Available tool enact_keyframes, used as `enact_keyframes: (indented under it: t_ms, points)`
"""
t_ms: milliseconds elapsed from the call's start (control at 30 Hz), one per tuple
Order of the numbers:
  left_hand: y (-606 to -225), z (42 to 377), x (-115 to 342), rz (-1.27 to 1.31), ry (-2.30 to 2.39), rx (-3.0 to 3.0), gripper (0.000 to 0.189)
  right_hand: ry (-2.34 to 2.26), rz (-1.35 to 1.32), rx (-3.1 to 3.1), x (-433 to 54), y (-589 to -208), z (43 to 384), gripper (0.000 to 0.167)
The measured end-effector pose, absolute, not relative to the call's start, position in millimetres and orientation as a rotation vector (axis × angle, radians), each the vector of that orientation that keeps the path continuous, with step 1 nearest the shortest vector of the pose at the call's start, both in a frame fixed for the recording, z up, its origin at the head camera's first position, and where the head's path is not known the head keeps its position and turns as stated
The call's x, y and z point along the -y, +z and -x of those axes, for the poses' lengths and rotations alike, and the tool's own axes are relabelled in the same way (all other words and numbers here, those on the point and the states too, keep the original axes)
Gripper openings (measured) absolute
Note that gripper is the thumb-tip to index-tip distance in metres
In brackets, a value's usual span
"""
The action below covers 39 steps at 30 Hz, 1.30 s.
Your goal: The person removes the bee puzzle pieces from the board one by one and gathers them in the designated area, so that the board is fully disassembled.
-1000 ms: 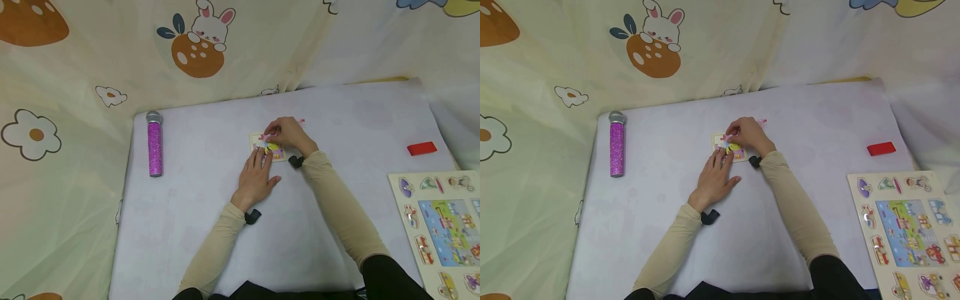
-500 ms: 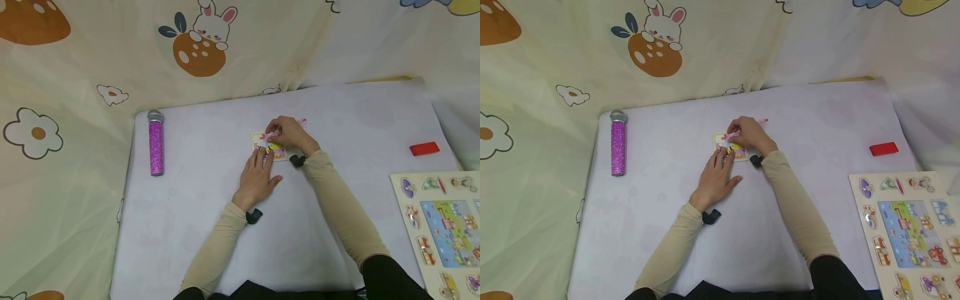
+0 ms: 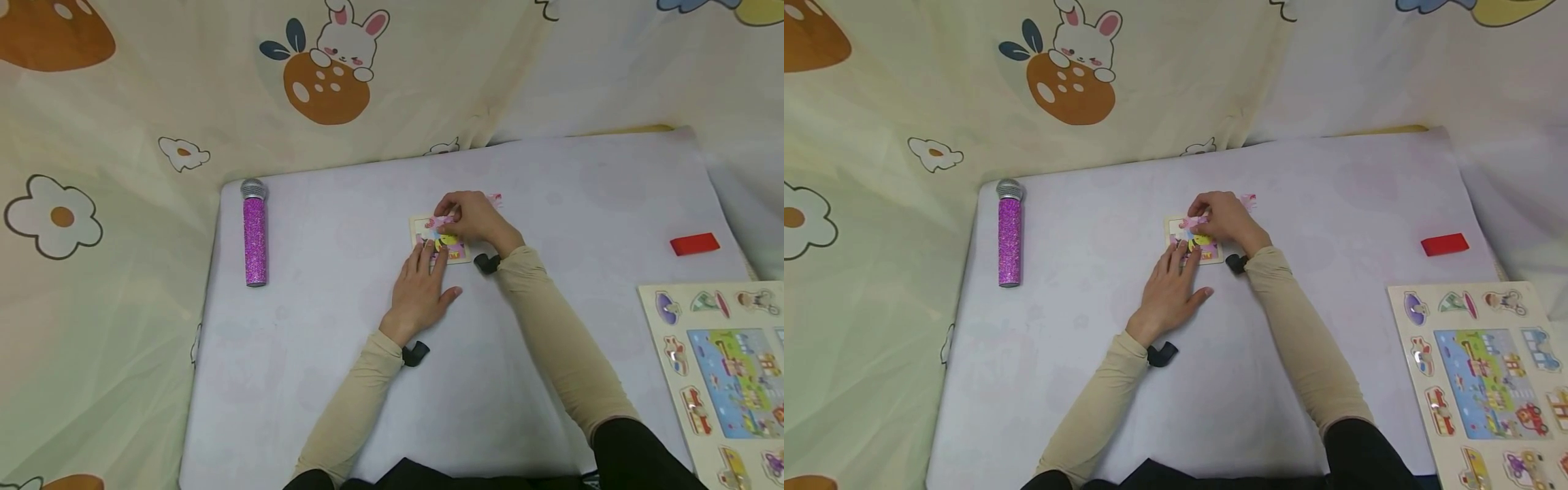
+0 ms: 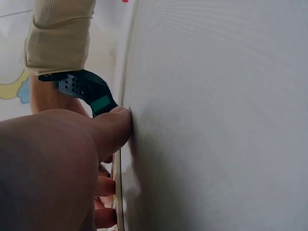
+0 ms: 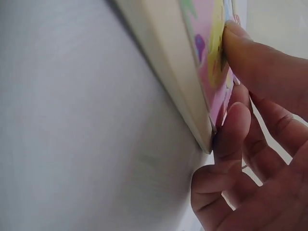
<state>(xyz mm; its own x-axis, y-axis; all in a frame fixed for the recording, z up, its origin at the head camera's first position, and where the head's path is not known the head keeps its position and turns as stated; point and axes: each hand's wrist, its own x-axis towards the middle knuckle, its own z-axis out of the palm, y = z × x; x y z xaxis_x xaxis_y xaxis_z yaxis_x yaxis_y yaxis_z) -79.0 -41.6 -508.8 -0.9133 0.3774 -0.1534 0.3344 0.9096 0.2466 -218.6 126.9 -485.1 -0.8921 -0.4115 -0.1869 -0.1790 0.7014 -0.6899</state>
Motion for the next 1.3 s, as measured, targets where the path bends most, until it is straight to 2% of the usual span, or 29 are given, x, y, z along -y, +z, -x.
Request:
enact_keyframes:
  t_ms: [400, 767, 1133, 1300]
  points:
    - [-511, 78, 42, -0.550, 0.317, -2.876, 0.083, -0.967, 0.494, -2.645, -123, -481, 213, 0.025]
    - [-514, 77, 44, -0.551, 0.321, -2.892, 0.083, -0.994, 0.554, -2.605, -123, -483, 210, 0.032]
    - [-514, 78, 43, -0.564, 0.297, -2.904, 0.083, -0.976, 0.593, -2.600, -129, -487, 212, 0.032]
    - [-513, 78, 42, -0.554, 0.296, -2.899, 0.084, -1.019, 0.518, -2.584, -139, -483, 212, 0.033]
